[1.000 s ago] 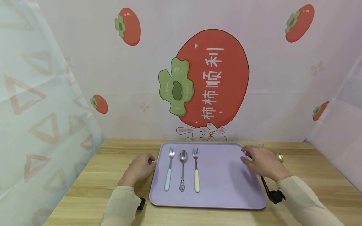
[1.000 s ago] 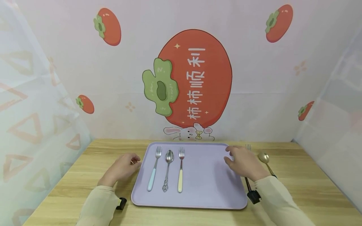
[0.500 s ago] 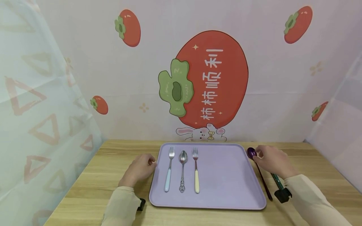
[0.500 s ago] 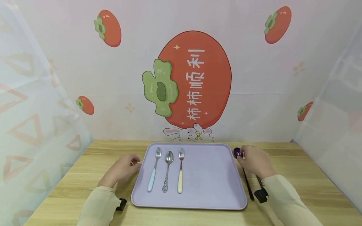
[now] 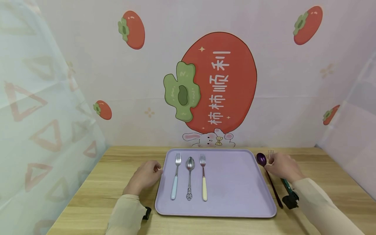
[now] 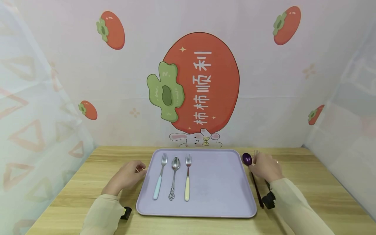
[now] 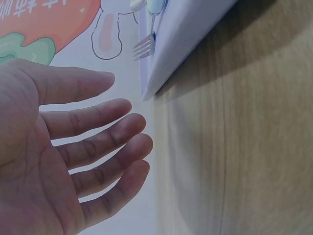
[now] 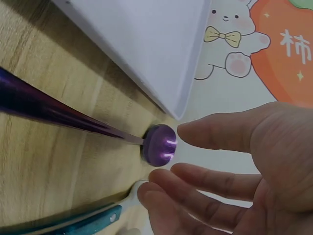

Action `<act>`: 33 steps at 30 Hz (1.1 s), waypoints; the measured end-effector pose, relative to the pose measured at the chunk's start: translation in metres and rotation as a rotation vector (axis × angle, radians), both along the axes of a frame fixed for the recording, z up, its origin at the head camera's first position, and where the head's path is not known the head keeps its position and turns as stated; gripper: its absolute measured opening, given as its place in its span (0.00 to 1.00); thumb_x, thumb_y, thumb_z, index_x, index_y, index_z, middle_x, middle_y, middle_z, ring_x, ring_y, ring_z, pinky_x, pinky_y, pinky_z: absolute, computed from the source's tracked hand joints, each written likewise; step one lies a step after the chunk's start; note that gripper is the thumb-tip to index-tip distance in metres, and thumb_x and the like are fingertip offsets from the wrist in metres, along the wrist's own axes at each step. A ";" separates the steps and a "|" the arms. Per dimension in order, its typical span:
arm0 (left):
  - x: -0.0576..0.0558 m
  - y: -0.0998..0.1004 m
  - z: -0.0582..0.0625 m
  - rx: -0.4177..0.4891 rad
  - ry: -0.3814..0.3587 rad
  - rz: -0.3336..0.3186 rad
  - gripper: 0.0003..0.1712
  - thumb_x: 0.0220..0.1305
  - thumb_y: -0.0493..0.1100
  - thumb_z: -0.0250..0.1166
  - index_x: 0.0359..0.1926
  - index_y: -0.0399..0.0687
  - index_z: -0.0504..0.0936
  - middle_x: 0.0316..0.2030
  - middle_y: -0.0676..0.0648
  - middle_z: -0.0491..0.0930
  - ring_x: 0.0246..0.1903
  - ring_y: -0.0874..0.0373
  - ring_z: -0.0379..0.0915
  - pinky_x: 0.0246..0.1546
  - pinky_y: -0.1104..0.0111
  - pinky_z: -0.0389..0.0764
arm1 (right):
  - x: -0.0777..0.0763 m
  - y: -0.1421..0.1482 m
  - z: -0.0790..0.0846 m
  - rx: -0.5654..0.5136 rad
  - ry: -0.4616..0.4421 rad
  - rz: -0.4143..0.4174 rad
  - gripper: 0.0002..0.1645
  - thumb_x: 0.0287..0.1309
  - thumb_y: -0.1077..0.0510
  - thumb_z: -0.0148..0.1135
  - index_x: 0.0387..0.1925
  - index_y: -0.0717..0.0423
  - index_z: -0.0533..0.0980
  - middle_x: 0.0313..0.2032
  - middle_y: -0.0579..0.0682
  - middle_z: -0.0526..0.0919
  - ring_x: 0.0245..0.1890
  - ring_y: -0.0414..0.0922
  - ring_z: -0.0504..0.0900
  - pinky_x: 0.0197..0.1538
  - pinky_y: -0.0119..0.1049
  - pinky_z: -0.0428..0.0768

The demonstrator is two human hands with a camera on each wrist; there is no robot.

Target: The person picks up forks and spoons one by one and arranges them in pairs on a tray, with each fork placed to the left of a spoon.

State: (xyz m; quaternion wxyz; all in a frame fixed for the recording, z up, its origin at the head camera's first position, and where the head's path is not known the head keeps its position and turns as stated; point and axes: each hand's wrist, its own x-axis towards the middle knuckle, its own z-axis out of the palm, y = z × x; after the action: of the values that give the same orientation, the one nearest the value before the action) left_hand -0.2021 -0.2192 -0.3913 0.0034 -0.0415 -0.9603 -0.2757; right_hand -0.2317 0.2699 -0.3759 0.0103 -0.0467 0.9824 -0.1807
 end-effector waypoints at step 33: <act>0.002 -0.002 0.003 0.001 0.007 -0.002 0.14 0.67 0.40 0.64 0.49 0.35 0.83 0.38 0.45 0.81 0.40 0.52 0.77 0.44 0.53 0.80 | -0.003 -0.010 -0.012 0.044 -0.145 -0.021 0.12 0.50 0.61 0.59 0.18 0.52 0.66 0.17 0.47 0.70 0.17 0.44 0.69 0.22 0.36 0.67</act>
State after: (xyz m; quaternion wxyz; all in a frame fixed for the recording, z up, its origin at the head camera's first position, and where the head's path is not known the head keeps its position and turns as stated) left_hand -0.2001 -0.2215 -0.3882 0.0067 -0.0435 -0.9602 -0.2759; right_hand -0.2345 0.2597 -0.3883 0.0804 -0.0231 0.9832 -0.1619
